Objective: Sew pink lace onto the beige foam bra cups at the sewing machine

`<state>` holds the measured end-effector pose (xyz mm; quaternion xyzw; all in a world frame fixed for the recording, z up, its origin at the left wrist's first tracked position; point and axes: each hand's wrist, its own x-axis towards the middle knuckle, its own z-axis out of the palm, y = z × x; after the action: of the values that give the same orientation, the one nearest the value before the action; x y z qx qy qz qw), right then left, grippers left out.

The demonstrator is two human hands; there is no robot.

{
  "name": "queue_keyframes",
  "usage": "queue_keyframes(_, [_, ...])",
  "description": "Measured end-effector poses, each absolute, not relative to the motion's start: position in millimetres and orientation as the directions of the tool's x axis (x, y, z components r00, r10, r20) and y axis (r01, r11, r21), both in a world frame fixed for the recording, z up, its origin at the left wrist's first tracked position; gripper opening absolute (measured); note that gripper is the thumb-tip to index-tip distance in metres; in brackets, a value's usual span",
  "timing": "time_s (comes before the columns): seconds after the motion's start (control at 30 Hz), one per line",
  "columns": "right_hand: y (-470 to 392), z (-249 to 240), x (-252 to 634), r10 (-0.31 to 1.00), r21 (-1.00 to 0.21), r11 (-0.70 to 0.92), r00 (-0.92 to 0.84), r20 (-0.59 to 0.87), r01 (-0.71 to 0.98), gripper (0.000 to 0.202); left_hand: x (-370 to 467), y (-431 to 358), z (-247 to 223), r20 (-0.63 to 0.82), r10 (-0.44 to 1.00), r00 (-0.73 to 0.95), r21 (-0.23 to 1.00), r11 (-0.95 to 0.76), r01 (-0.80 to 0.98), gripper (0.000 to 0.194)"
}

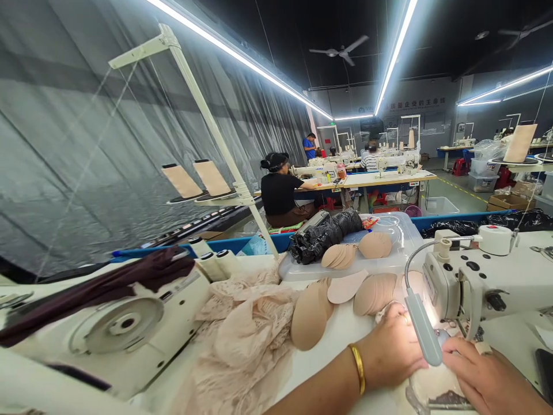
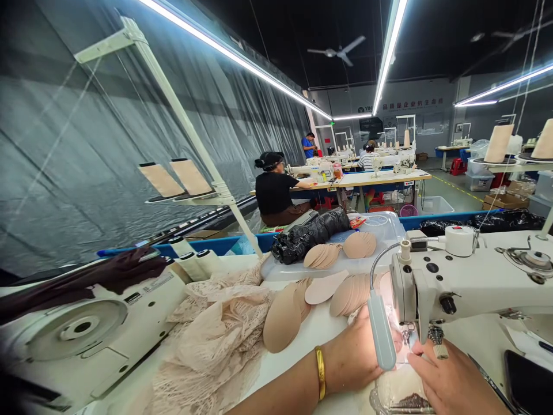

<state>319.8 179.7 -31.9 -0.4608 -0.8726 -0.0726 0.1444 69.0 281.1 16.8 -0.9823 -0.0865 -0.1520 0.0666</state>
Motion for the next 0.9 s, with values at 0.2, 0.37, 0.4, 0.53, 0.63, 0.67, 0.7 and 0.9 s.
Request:
queue_keyframes(0.2, [179, -30, 318, 0.767, -0.088, 0.57, -0.49, 0.415, 0.817, 0.042, 70, 280, 22, 0.314, 0.131, 0.94, -0.114, -0.978, 0.174, 0.009])
queue_keyframes(0.37, [181, -36, 319, 0.744, -0.077, 0.595, -0.512, 0.43, 0.8, 0.048, 71, 285, 23, 0.312, 0.149, 0.938, -0.116, -0.974, 0.194, 0.009])
queue_keyframes(0.4, [181, -37, 319, 0.741, -0.07, 0.594, -0.512, 0.433, 0.801, 0.05, 71, 285, 23, 0.312, 0.162, 0.936, -0.117, -0.971, 0.208, 0.009])
queue_keyframes(0.53, [182, -36, 318, 0.734, -0.037, 0.587, -0.512, 0.447, 0.809, 0.048, 72, 285, 24, 0.304, 0.229, 0.925, -0.103, -0.957, 0.27, 0.009])
queue_keyframes(0.63, [182, -33, 319, 0.729, -0.043, 0.579, -0.493, 0.475, 0.814, 0.042, 73, 287, 19, 0.285, 0.265, 0.921, -0.077, -0.952, 0.298, 0.01])
queue_keyframes(0.67, [182, -33, 319, 0.727, -0.06, 0.58, -0.483, 0.488, 0.812, 0.039, 74, 288, 17, 0.277, 0.286, 0.917, -0.053, -0.949, 0.312, 0.009])
queue_keyframes(0.7, [181, -33, 319, 0.728, -0.091, 0.581, -0.467, 0.502, 0.809, 0.035, 74, 289, 14, 0.27, 0.31, 0.911, -0.024, -0.944, 0.329, 0.008])
queue_keyframes(0.9, [172, -37, 284, 0.94, -0.774, 0.338, -0.151, 0.306, 0.536, 0.027, 55, 262, 5, 0.328, 0.387, 0.862, 0.132, -0.922, 0.364, 0.021])
